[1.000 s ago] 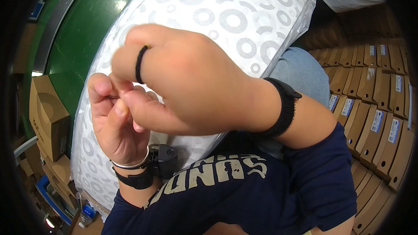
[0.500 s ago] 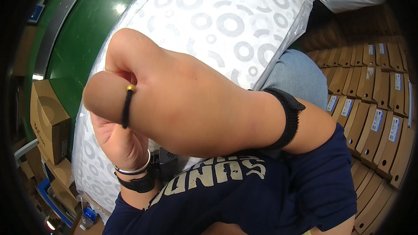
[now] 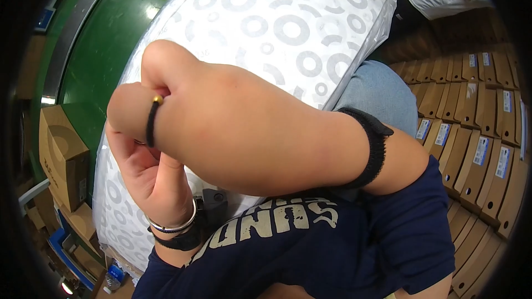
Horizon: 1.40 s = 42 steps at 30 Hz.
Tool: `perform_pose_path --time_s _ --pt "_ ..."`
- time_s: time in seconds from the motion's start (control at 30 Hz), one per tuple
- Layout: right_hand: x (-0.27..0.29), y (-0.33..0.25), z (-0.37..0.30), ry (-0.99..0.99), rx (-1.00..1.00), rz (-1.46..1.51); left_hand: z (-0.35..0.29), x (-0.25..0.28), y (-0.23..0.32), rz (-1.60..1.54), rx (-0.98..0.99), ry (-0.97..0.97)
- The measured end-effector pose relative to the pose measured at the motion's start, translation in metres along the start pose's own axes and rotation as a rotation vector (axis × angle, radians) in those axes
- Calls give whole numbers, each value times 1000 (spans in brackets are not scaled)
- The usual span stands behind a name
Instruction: The recorder is packing athletic shoes into boxes in a shoe manufacturing facility.
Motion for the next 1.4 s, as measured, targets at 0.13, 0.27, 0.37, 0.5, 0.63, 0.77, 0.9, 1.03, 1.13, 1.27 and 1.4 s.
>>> perform_pose_path --time_s 0.13,0.27,0.37,0.5,0.63,0.77,0.9,1.03,1.13,1.27,1.4 --pt "-2 1 -2 23 50 -8 2 1 0 45 -31 -46" --pt "0 -1 -2 22 21 -12 0 2 -3 29 -42 -56" --pt "1 0 -2 31 0 17 3 0 -3 5 -80 -106" --pt "-1 1 -1 61 -19 93 0 -7 3 44 39 186" --pt "3 -4 -2 27 -17 110 5 2 0 -43 52 46" --pt "1 0 -2 66 72 62 3 0 0 -162 114 53" --pt "2 0 -3 101 83 73 3 0 0 -246 120 29" --pt "3 -1 -3 79 96 73 3 0 -2 -255 103 -3" --pt "3 -1 -3 84 108 65 3 -3 1 -171 49 4" --pt "3 0 -3 59 68 71 0 -3 2 -118 32 6" --pt "2 0 -4 41 23 57 -2 -6 3 -99 62 27"
Point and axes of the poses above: each hand's wrist, its own z-axis towards the middle knuckle, its own x-axis out of the back of the hand, y = z × x, the point moved 3 cm from there along z, towards the middle knuckle, and after that the axes turned 14 degrees about x, right-handed, at the moved point
